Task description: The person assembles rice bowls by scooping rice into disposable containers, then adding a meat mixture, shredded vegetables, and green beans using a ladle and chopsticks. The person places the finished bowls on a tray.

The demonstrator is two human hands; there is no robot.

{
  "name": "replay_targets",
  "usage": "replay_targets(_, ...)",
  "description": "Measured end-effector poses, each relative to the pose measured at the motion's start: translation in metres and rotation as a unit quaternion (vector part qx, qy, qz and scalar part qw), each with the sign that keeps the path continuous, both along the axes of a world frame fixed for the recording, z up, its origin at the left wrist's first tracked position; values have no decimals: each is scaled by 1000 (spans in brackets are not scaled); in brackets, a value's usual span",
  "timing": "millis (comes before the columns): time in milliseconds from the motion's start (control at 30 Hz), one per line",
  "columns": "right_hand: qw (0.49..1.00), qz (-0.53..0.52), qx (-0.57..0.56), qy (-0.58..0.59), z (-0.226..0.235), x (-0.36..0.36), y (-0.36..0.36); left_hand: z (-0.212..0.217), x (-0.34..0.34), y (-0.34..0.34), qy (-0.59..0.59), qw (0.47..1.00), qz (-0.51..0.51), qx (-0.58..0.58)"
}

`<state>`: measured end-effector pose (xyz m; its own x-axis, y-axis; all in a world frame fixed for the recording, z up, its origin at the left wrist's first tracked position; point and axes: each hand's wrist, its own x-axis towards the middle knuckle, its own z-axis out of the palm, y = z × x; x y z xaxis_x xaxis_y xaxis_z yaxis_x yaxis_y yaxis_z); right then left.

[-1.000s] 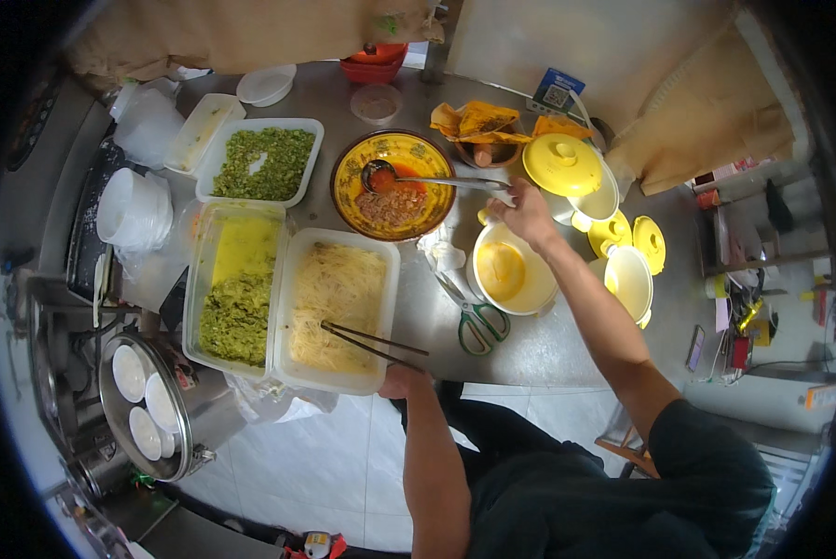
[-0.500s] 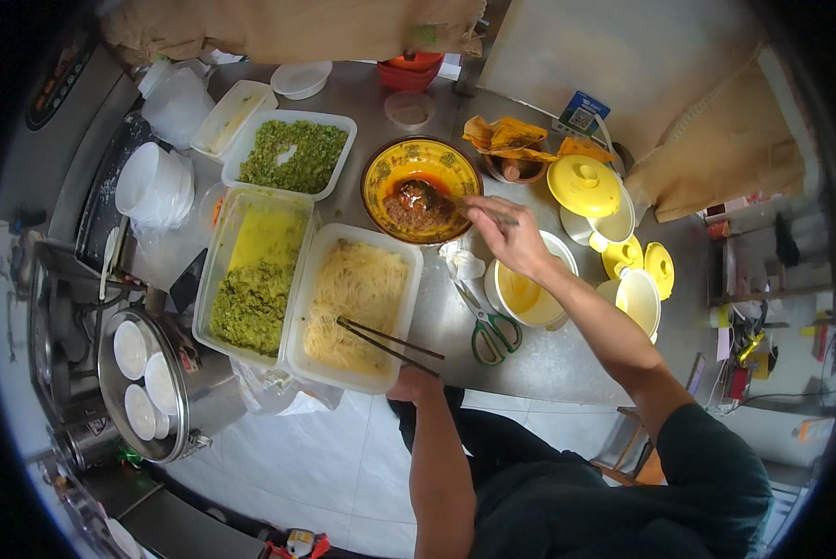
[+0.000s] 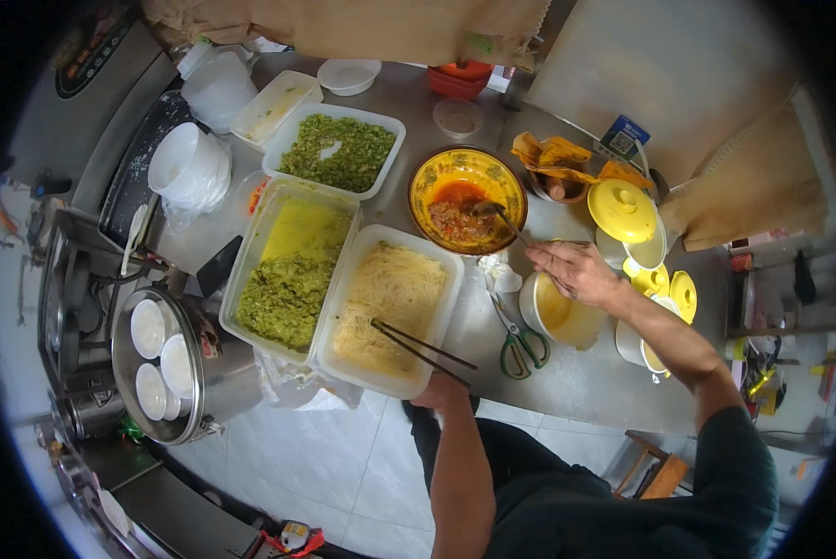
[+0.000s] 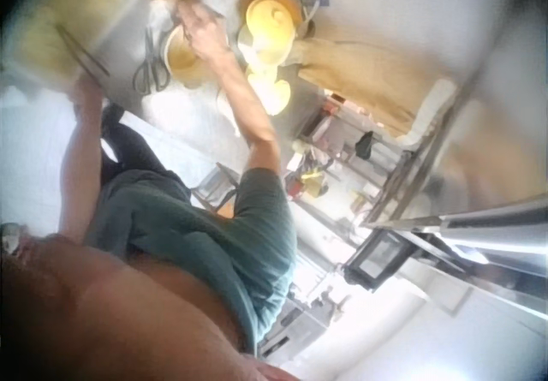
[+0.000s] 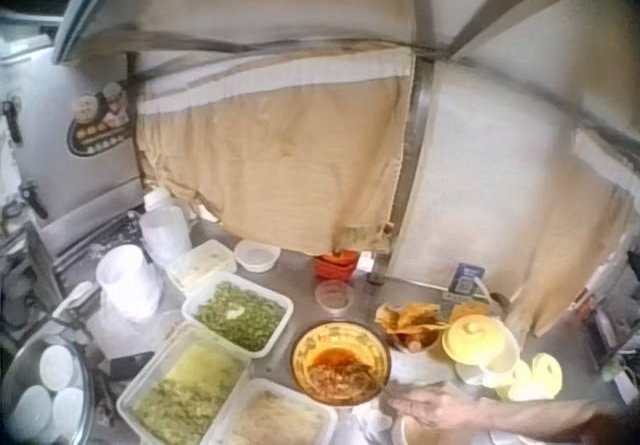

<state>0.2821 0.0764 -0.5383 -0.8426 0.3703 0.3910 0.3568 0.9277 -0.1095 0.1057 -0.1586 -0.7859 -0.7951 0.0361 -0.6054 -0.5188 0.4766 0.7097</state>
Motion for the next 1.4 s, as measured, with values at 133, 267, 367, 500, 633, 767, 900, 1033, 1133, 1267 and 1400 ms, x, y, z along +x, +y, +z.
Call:
replay_targets(133, 949, -164, -213, 165, 23, -25, 11, 7, 4, 5, -33, 995, 93, -4)
replay_targets(267, 700, -291, -498, 421, 28, -97, 60, 16, 3, 5, 71, 982, -85, -153)
replay_targets(367, 667, -222, -550, 451, 7, -164, 105, 32, 0, 12, -16, 996, 73, -37)
replay_targets(500, 885, -107, -369, 265, -23, -242, 152, 61, -3, 19, -65, 985, 156, 24)
replay_targets(633, 983, 23, -178, 44, -31, -279, 181, 76, -6, 23, -3, 994, 109, 0)
replay_targets(767, 966, -21, -258, -11, -31, -283, 176, 80, -9, 24, 32, 994, 71, -74)
replay_targets(900, 897, -140, -401, 120, -39, -291, 168, 93, -10, 25, -4, 996, 83, -33)
replay_targets(1033, 810, -235, -496, 208, -55, -300, 174, 90, -11, 28, 11, 993, 76, -91)
replay_targets(1133, 655, -266, -584, 398, -70, -298, 175, 67, -7, 23, -57, 989, 106, -88)
replay_targets(1267, 667, -249, -570, 410, -73, -285, 175, 32, -5, 12, -66, 985, 157, -7)
replay_targets(1400, 604, -237, -608, 457, -64, -279, 171, 30, -1, 16, 39, 992, 121, 14)
